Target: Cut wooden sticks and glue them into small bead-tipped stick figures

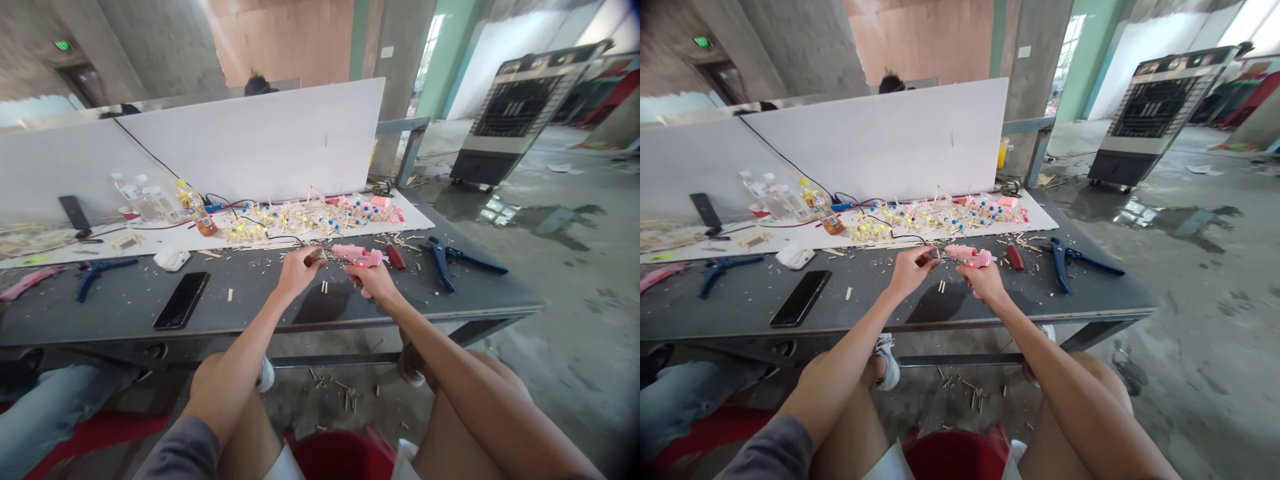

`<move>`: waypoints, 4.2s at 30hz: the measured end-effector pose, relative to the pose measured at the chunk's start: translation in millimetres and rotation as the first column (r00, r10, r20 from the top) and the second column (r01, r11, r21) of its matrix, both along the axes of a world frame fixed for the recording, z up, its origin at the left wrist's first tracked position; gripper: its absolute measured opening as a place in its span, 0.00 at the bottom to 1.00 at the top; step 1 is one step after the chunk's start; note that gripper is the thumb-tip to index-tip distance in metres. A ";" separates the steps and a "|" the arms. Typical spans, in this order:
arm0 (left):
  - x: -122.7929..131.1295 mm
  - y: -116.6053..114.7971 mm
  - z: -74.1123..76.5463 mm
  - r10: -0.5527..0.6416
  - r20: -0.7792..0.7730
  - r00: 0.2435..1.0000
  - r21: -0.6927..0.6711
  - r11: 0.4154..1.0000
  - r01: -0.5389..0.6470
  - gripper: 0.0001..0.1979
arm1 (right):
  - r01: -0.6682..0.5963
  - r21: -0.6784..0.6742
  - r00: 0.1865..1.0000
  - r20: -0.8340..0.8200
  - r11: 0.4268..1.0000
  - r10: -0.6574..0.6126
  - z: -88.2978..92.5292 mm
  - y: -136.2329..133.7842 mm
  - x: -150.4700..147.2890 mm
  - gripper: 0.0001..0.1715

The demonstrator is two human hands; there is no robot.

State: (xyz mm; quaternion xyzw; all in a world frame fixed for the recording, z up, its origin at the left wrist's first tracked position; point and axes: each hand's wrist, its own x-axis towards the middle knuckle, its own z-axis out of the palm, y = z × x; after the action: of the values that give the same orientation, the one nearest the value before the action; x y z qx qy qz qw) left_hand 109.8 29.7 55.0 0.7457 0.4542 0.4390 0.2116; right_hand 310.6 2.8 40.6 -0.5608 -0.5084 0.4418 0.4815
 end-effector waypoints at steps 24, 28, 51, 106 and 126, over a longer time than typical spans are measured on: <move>-1.6 -1.2 1.4 0.004 0.031 1.000 -0.010 1.000 -0.003 0.20 | 0.027 -0.046 0.999 0.027 0.999 -0.026 0.9 0.7 0.3 0.10; -2.4 -1.0 1.3 0.006 0.020 1.000 0.001 1.000 -0.006 0.19 | 0.026 -0.049 0.999 0.029 0.998 -0.024 2.3 -0.2 0.1 0.10; -4.3 0.9 1.3 0.021 0.023 1.000 0.023 1.000 -0.021 0.19 | 0.021 -0.063 0.999 0.044 0.998 -0.018 3.3 -1.8 0.7 0.08; -10.5 6.7 -2.7 0.058 0.006 0.998 0.059 0.997 -0.058 0.22 | -0.016 -0.065 0.998 0.062 0.998 0.020 11.4 -11.8 1.6 0.09; -16.3 6.5 2.4 0.094 0.017 0.995 0.095 0.991 -0.095 0.19 | 0.079 -0.270 0.926 -0.338 0.960 -0.171 3.6 41.5 47.7 0.11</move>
State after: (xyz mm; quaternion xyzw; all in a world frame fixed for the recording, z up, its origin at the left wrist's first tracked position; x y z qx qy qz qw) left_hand 93.5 36.2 57.4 0.7298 0.4662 0.4746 0.1573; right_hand 358.2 44.3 44.2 -0.5591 -0.3150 0.5653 0.5183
